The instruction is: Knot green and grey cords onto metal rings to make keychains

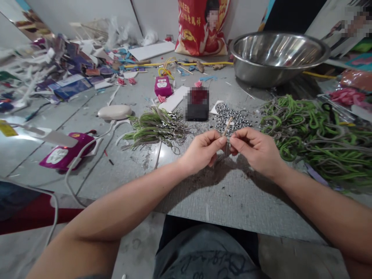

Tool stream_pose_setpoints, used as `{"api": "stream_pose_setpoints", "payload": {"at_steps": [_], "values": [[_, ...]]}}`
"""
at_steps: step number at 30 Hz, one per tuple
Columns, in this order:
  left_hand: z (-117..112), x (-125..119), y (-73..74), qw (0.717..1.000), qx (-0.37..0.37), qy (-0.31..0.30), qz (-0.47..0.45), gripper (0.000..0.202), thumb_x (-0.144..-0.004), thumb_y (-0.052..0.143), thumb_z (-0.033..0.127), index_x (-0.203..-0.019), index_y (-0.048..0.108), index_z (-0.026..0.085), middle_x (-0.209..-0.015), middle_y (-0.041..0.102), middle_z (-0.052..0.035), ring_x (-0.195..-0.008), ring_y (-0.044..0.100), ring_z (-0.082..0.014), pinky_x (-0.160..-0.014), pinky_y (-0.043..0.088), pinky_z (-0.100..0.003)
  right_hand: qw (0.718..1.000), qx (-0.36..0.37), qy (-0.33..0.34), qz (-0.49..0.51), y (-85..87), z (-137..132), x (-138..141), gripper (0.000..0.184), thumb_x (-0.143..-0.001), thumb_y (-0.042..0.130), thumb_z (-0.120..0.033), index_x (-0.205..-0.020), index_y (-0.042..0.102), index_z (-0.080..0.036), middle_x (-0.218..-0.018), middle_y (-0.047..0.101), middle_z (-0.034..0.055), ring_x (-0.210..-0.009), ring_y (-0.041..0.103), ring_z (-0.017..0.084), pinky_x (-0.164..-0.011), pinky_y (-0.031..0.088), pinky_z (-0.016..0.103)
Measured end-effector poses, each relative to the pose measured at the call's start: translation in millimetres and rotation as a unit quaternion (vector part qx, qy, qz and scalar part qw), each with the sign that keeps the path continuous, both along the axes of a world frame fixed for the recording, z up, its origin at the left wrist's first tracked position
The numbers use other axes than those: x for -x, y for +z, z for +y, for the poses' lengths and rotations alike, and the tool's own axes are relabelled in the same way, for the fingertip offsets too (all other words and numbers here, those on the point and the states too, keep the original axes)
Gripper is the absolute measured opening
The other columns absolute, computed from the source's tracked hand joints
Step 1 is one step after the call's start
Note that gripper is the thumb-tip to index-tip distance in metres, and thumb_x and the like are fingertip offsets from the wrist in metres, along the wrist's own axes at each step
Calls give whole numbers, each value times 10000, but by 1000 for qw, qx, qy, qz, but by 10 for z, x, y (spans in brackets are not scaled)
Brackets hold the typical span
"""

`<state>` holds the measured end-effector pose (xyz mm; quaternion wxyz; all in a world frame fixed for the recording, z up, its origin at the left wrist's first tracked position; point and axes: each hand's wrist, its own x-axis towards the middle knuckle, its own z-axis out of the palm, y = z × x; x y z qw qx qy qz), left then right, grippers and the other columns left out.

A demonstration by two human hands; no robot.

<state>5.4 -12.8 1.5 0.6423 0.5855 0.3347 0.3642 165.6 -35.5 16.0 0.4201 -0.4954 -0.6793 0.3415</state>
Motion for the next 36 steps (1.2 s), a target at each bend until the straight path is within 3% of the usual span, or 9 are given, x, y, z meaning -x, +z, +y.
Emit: {"api": "stream_pose_setpoints", "payload": {"at_steps": [6,9,13,16,18,24,30,33,36], "values": [[6,-54,23,995,59,-80,6,121,-827,526,275,-845,472,169,-669,613,31,-337,399,-4,-323,317,-136,976,127,-56,169,-19,186,-41,205,-744,630,-366,-700,523,-197,-531,543,-53,-408,485,70,-418,419,219],[35,-66,13,994,62,-80,46,100,-826,522,252,-854,487,163,-666,622,32,-318,378,-4,-313,285,-143,961,171,-69,204,-76,311,-47,208,-730,647,-348,-709,515,-188,-522,536,-60,-384,475,59,-385,402,202],[91,-6,16,984,72,-100,127,145,-832,497,242,-719,498,152,-699,639,11,-295,356,4,-302,249,-150,949,254,-73,173,-148,390,-73,246,-722,654,-356,-664,488,-183,-497,518,-63,-332,433,51,-334,354,198],[103,90,75,964,58,-153,210,233,-836,485,304,-668,533,150,-520,552,41,-291,348,-14,-313,227,-152,957,278,-52,58,-175,382,-145,277,-753,611,-404,-632,492,-185,-452,509,-56,-284,352,42,-300,254,202],[85,149,134,943,32,-188,274,261,-829,482,360,-668,548,165,-367,388,81,-291,355,-51,-332,234,-164,966,245,-32,-77,-165,358,-213,312,-786,553,-446,-620,525,-183,-435,519,-37,-296,352,51,-324,240,213],[36,205,214,875,-193,-144,421,247,-796,517,357,-634,570,178,-545,521,15,-479,440,-98,-472,263,-207,899,110,6,-423,-14,249,-371,260,-750,570,-473,-714,632,-223,-565,606,10,-493,504,143,-462,301,259],[84,236,160,761,-265,-38,590,428,-824,440,496,-555,518,172,-479,398,-9,-493,435,-157,-527,306,-266,825,93,23,-556,129,137,-434,348,-685,629,-532,-544,575,-218,-470,496,9,-395,349,114,-429,209,263],[88,249,154,698,-374,5,610,332,-863,392,354,-666,565,150,-620,523,-70,-660,525,-225,-611,388,-329,799,25,41,-599,169,96,-435,321,-743,595,-477,-574,588,-204,-525,545,30,-455,451,154,-425,237,266],[77,230,116,696,-486,14,529,187,-811,413,173,-813,593,124,-854,593,-105,-830,530,-231,-741,429,-368,812,-100,109,-565,157,109,-419,191,-823,535,-314,-739,654,-189,-749,640,56,-709,581,206,-540,381,292]]}}
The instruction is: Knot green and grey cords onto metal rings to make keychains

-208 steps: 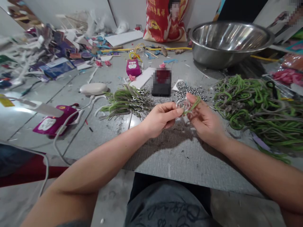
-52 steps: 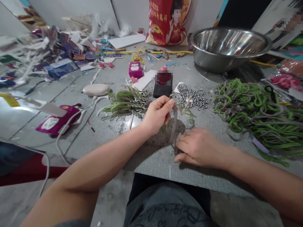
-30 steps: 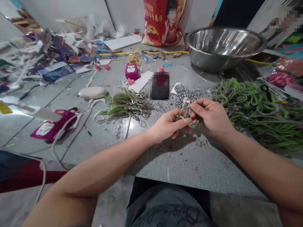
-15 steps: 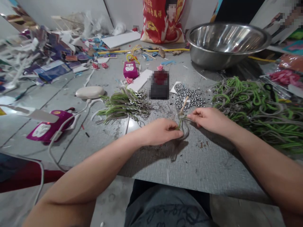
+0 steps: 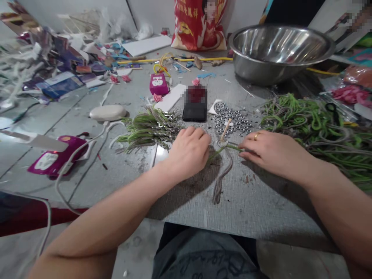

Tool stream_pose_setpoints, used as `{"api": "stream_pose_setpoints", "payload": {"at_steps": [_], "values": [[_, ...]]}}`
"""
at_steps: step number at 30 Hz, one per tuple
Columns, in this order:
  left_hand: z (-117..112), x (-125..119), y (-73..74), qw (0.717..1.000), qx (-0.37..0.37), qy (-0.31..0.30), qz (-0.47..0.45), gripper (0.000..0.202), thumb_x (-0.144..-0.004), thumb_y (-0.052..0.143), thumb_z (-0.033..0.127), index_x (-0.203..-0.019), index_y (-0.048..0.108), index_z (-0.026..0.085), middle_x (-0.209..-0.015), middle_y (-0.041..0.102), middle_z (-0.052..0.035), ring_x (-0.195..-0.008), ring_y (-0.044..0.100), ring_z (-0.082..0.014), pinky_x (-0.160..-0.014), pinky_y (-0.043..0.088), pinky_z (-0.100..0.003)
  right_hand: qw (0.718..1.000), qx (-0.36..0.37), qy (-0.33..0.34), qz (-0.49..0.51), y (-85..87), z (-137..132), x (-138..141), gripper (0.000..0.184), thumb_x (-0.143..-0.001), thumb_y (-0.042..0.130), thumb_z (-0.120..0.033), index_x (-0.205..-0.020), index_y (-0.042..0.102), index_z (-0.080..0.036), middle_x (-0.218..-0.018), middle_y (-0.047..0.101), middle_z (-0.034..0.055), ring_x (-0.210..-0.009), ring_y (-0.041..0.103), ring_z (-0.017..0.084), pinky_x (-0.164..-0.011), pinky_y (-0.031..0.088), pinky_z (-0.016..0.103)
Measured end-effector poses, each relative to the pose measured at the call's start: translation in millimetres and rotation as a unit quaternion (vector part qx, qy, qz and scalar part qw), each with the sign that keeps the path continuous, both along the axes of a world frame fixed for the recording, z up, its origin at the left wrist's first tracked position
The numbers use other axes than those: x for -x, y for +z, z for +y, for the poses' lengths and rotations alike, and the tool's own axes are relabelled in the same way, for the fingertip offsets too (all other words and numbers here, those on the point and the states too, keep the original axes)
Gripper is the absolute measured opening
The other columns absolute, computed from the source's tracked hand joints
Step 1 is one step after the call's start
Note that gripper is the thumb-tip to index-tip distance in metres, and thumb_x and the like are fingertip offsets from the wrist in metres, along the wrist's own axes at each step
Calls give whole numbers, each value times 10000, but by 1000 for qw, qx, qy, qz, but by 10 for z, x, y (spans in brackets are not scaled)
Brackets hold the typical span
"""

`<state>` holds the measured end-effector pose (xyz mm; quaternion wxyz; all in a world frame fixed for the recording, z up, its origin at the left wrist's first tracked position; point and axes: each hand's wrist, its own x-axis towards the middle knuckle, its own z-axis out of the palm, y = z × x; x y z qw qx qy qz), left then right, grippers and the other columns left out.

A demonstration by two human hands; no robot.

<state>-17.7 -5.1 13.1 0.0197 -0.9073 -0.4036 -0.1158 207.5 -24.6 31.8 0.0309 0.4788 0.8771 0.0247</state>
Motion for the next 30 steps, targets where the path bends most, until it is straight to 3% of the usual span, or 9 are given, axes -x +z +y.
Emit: {"api": "stream_pose_setpoints", "payload": {"at_steps": [3,6,11,16,21,26,30], "values": [[-15,-53,-112,989,29,-131,-61,240,-788,394,107,-892,611,113,-929,586,-96,-877,531,-189,-792,450,-313,995,21,81,54,-59,63,5,203,-851,498,-269,-819,688,-205,-796,652,45,-779,594,197,-674,432,318],[-27,-106,-262,978,37,-192,-79,284,-801,390,113,-975,615,122,-940,590,-84,-821,536,-161,-762,471,-280,990,62,97,79,-117,122,-3,208,-850,495,-262,-882,698,-235,-773,656,26,-726,605,174,-651,440,297],[-28,-97,-386,973,-16,-226,-46,244,-848,416,169,-933,644,166,-866,613,-62,-755,516,-171,-690,463,-290,985,61,116,113,-208,106,-30,229,-859,476,-257,-932,691,-222,-802,667,32,-725,610,172,-653,444,294],[-5,-11,-367,975,-59,-214,-26,222,-852,436,196,-909,651,191,-866,624,-52,-742,516,-177,-669,446,-307,974,24,138,180,-357,4,-26,270,-891,434,-259,-950,683,-173,-831,648,62,-745,587,168,-677,439,297],[-10,27,-348,979,-54,-191,-51,237,-832,405,151,-832,642,139,-834,627,-67,-762,527,-176,-697,453,-314,968,14,160,195,-459,-51,76,276,-893,440,-280,-1010,669,-182,-787,616,58,-712,548,169,-660,427,315],[5,47,-298,952,-34,-295,-76,281,-835,432,169,-1024,637,202,-913,639,-48,-767,521,-158,-700,453,-298,956,5,157,246,-486,-60,82,262,-887,439,-249,-1000,651,-144,-804,633,71,-731,559,162,-684,451,320],[42,52,-293,947,-5,-317,-58,269,-828,472,188,-1019,658,226,-908,640,-52,-785,531,-163,-704,455,-303,948,5,161,274,-501,-58,30,228,-862,457,-187,-971,657,-170,-837,643,66,-754,564,151,-689,454,303]]}}
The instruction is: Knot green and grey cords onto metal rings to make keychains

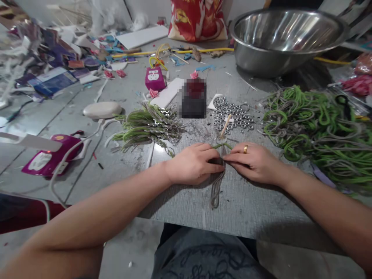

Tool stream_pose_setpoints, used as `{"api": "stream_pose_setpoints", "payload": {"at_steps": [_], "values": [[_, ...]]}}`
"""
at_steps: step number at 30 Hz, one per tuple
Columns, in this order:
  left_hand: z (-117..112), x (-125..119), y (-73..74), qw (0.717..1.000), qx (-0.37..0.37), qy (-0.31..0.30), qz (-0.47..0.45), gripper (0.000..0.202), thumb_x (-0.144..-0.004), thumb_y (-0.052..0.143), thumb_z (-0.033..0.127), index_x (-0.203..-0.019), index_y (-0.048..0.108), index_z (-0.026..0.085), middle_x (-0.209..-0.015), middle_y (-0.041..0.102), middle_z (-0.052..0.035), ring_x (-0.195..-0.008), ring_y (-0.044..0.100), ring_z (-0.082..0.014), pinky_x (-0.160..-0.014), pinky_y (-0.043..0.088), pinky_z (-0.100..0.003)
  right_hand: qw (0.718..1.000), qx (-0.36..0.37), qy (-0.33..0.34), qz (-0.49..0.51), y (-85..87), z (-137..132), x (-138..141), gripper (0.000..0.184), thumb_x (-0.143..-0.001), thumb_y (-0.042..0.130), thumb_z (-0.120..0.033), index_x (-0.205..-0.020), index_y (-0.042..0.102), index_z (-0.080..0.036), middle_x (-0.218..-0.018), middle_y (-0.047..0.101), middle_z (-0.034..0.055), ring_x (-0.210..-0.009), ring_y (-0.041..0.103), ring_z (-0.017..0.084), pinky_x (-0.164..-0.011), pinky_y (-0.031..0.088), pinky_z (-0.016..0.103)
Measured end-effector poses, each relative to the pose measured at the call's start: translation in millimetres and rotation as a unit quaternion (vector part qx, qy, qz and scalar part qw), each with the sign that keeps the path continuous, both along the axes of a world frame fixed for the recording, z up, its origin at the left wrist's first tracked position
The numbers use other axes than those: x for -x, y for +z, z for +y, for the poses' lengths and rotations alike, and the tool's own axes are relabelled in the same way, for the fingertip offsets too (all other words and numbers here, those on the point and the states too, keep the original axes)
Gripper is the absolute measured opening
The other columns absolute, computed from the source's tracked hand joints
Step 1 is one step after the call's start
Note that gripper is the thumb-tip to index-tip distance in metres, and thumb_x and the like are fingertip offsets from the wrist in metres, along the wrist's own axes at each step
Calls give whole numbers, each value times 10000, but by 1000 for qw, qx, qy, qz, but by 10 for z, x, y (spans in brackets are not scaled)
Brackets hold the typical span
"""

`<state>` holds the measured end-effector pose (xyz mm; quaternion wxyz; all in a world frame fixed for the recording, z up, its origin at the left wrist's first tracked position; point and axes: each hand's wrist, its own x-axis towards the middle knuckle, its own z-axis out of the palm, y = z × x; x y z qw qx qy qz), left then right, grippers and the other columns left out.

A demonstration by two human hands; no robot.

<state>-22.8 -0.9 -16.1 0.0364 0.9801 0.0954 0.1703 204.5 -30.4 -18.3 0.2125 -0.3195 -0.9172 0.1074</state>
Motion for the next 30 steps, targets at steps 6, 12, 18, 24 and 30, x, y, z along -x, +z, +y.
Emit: {"api": "stream_pose_setpoints", "payload": {"at_steps": [6,12,18,24,30], "values": [[34,38,8,999,34,-10,-5,242,-807,483,158,-933,681,213,-934,649,-47,-807,539,-166,-719,459,-304,999,-25,29,-27,8,-2,-30,219,-836,440,-151,-834,657,-180,-808,622,59,-744,551,156,-680,438,312],[32,56,45,998,63,-16,10,275,-772,430,130,-900,666,187,-907,653,-59,-784,532,-164,-724,460,-314,995,-25,91,-28,138,-103,17,213,-831,439,-166,-837,652,-178,-740,599,46,-669,494,146,-635,387,303],[-2,44,68,997,61,-54,1,314,-804,426,181,-1019,653,214,-871,641,-58,-727,514,-163,-672,440,-307,981,37,165,-89,253,-261,126,277,-805,451,-195,-985,660,-213,-650,559,15,-603,439,151,-594,311,311],[-13,37,75,995,65,-67,41,303,-791,475,233,-1028,662,260,-891,621,-49,-738,506,-171,-680,422,-326,973,77,175,-133,225,-300,163,279,-805,442,-199,-967,669,-207,-621,571,7,-557,431,144,-598,300,321],[-26,35,105,991,79,-82,66,317,-782,484,286,-1049,655,296,-907,623,-42,-744,504,-175,-684,403,-337,972,92,173,-131,210,-294,159,281,-810,429,-203,-952,671,-206,-576,574,3,-528,430,142,-599,304,321]]}}
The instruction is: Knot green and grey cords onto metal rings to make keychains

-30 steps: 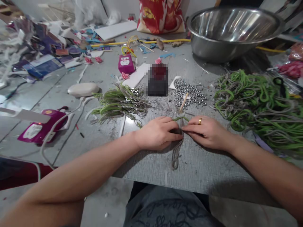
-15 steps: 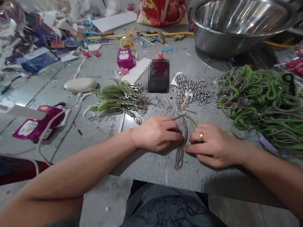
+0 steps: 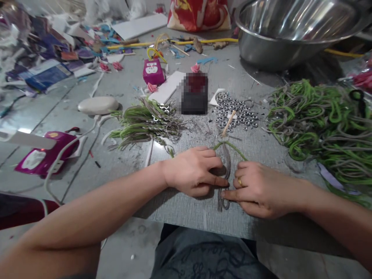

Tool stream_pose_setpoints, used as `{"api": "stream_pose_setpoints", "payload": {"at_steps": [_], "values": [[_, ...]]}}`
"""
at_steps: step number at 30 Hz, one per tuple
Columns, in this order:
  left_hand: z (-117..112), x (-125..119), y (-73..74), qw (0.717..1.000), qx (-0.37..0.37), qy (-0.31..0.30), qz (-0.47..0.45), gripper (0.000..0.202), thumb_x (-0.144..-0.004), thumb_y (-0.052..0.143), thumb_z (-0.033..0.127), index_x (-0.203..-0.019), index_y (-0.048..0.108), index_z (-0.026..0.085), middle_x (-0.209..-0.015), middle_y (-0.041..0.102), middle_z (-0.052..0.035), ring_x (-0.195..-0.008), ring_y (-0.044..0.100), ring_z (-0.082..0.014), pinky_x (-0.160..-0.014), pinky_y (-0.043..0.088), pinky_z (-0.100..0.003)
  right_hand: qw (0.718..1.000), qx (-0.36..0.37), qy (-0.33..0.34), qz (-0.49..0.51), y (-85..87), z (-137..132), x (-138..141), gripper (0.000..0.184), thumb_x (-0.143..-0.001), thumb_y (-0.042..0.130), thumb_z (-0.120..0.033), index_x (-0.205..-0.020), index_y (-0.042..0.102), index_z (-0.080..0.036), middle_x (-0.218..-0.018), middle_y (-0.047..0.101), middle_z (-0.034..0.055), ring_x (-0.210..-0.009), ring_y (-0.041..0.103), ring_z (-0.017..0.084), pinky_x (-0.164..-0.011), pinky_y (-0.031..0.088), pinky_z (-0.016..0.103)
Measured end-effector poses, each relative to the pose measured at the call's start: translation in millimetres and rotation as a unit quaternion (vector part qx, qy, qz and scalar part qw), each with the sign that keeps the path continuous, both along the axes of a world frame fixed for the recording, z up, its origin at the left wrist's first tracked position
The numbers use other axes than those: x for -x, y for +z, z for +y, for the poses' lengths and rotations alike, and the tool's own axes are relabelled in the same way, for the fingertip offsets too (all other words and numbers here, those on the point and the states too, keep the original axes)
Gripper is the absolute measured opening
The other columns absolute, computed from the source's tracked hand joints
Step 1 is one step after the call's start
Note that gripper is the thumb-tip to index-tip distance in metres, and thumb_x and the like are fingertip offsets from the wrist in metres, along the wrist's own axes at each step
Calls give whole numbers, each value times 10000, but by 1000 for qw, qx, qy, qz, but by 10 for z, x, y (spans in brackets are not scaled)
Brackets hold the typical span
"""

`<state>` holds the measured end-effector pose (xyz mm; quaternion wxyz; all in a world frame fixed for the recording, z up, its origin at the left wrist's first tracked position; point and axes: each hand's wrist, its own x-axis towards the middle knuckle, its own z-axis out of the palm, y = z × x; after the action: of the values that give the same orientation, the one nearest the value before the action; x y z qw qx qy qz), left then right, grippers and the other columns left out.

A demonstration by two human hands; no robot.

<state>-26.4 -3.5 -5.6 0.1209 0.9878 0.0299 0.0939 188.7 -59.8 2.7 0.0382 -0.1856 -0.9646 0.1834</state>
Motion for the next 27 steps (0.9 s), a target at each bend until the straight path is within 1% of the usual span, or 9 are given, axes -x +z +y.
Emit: {"api": "stream_pose_setpoints", "payload": {"at_steps": [3,8,13,17,20,22,23,25,27], "values": [[-3,4,10,1000,9,-2,-2,287,-774,491,303,-987,682,284,-904,631,-44,-737,510,-175,-669,395,-338,1000,2,2,7,14,0,-3,285,-804,422,-193,-919,683,-205,-540,557,0,-504,413,138,-584,295,317],[29,37,48,999,35,0,2,236,-778,491,324,-860,707,276,-794,645,-30,-700,518,-164,-674,385,-340,1000,29,-1,7,78,-1,-5,253,-787,430,-181,-744,679,-196,-516,536,5,-532,428,136,-588,301,309],[66,76,88,998,66,7,-22,240,-780,482,288,-663,687,244,-679,638,-19,-640,512,-150,-637,380,-326,998,68,-10,-8,127,-24,1,292,-760,413,-165,-492,527,-186,-476,491,-5,-485,380,105,-550,301,281],[67,79,95,996,93,1,-17,319,-790,450,295,-537,630,219,-577,593,-28,-582,494,-146,-607,388,-318,995,102,-14,-2,139,-30,-9,283,-749,429,-174,-473,486,-192,-439,447,-28,-447,338,94,-503,286,275],[59,71,79,994,95,33,-41,284,-809,418,264,-724,683,208,-678,640,-44,-630,528,-145,-660,426,-311,991,79,-61,83,133,26,-47,290,-811,412,-181,-556,550,-196,-475,476,-26,-474,405,92,-514,339,253],[52,61,55,992,61,89,-67,281,-828,412,240,-906,676,186,-846,668,-67,-746,567,-157,-736,446,-321,979,2,-147,142,94,91,-88,241,-848,416,-175,-728,626,-182,-626,588,16,-606,517,110,-593,410,250],[48,54,39,989,38,116,-78,285,-837,416,237,-972,659,175,-935,664,-80,-826,577,-171,-779,448,-333,969,-49,-189,153,59,126,-110,215,-856,429,-174,-853,644,-170,-769,642,56,-726,563,134,-661,441,272],[40,40,-4,986,-8,144,-84,302,-855,432,262,-1071,618,162,-1099,626,-103,-1002,557,-210,-864,435,-371,960,-145,-202,125,-31,186,-147,239,-853,467,-195,-1024,631,-161,-1035,643,119,-954,568,212,-816,446,383],[28,27,-49,987,-39,145,-62,349,-869,444,322,-1148,574,158,-1237,556,-128,-1149,492,-247,-934,402,-418,964,-173,-188,76,-126,218,-165,315,-858,483,-246,-1132,593,-135,-1216,569,162,-1133,496,280,-906,409,472]]}}
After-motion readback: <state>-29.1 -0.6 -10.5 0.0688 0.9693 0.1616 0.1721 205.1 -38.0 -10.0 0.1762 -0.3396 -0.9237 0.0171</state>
